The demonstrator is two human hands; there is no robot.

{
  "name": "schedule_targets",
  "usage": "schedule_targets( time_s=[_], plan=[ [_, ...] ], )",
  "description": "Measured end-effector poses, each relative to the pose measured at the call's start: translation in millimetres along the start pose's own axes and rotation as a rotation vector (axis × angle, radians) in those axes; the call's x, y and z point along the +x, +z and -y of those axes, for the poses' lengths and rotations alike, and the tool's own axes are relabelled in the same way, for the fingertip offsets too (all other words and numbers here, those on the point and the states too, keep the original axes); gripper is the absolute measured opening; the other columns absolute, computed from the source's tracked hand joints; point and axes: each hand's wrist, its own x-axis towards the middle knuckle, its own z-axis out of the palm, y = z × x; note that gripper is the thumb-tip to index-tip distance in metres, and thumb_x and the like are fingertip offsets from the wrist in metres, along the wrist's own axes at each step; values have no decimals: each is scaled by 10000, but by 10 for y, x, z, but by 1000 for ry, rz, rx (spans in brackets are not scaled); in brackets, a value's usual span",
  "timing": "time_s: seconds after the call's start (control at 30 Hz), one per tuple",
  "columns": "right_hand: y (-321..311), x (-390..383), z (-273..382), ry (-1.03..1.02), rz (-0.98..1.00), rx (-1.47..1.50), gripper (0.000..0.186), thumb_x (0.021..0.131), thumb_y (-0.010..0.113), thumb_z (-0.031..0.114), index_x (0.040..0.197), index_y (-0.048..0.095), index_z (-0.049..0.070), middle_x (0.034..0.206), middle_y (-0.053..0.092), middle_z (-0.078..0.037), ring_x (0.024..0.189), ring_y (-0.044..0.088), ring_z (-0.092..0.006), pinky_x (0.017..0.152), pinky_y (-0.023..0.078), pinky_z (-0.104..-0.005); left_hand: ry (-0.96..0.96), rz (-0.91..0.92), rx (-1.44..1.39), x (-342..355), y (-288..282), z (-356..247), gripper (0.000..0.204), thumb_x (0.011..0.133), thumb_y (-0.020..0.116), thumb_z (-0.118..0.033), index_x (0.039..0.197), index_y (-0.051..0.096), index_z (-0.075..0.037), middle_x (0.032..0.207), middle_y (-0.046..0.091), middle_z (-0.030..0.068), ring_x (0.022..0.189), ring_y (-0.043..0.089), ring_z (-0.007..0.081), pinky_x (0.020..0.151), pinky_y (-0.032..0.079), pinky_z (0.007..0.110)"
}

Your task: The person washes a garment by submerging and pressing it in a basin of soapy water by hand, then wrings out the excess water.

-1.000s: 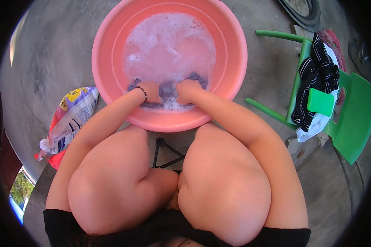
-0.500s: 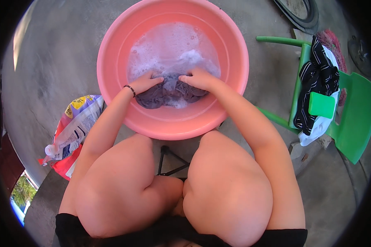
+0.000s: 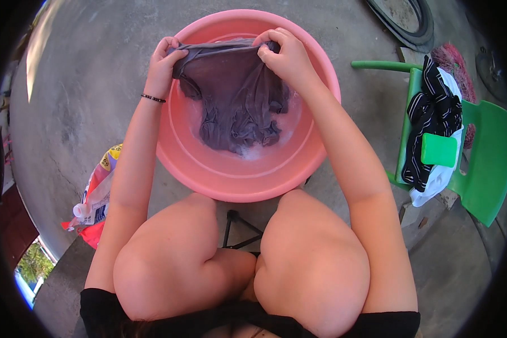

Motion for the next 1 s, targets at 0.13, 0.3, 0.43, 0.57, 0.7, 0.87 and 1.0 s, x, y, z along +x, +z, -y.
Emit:
schedule_targets(
  time_s=[0.13,0.3,0.43,0.57,0.7,0.87,1.0],
  plan=[
    [-109,-59,166,236,308,164,116,791,572,130,847,635,50,684,534,16,624,485,-78,594,409,-258,28,203,136,-155,32,-144,81,843,546,-94,892,583,-40,840,578,7,758,518,64,667,438,225],
    [-41,-413,15,427,690,12,179,809,561,148,926,664,61,730,608,-27,661,560,-103,619,446,-261,-338,507,659,-434,149,285,393,930,497,-356,713,604,-47,603,494,-32,561,443,75,529,364,257],
    [39,-730,-150,459,1066,-146,220,767,590,121,959,678,61,875,675,-85,759,631,-187,658,504,-355,-453,802,872,-795,274,804,346,902,531,-313,858,673,0,759,640,116,754,587,193,723,461,346],
    [265,-927,49,631,1335,-320,231,757,597,114,978,652,71,828,650,-70,765,613,-170,691,494,-320,-491,1133,1073,-1189,414,1158,258,793,574,-205,969,594,-17,876,659,176,839,632,291,757,487,368],
    [555,-1218,-185,366,1586,-493,256,745,617,151,988,637,73,890,668,-114,789,643,-258,735,508,-358,-456,1184,1164,-1385,547,1258,323,764,605,-195,1040,573,-30,955,654,179,896,626,328,799,488,390],
    [660,-1277,-57,470,1122,-621,408,823,535,94,1226,505,46,1109,613,-233,1018,614,-373,817,500,-467,-112,975,1371,-1355,491,1095,543,685,718,-244,1181,543,-108,1197,552,170,1109,545,343,889,469,421],
    [698,-1351,-193,299,773,-690,542,827,614,203,1333,446,107,1375,413,-289,1144,552,-432,861,497,-538,199,628,1443,-1270,457,1055,843,660,779,-361,1391,400,-179,1409,387,179,1286,401,367,984,409,517]
  ],
)
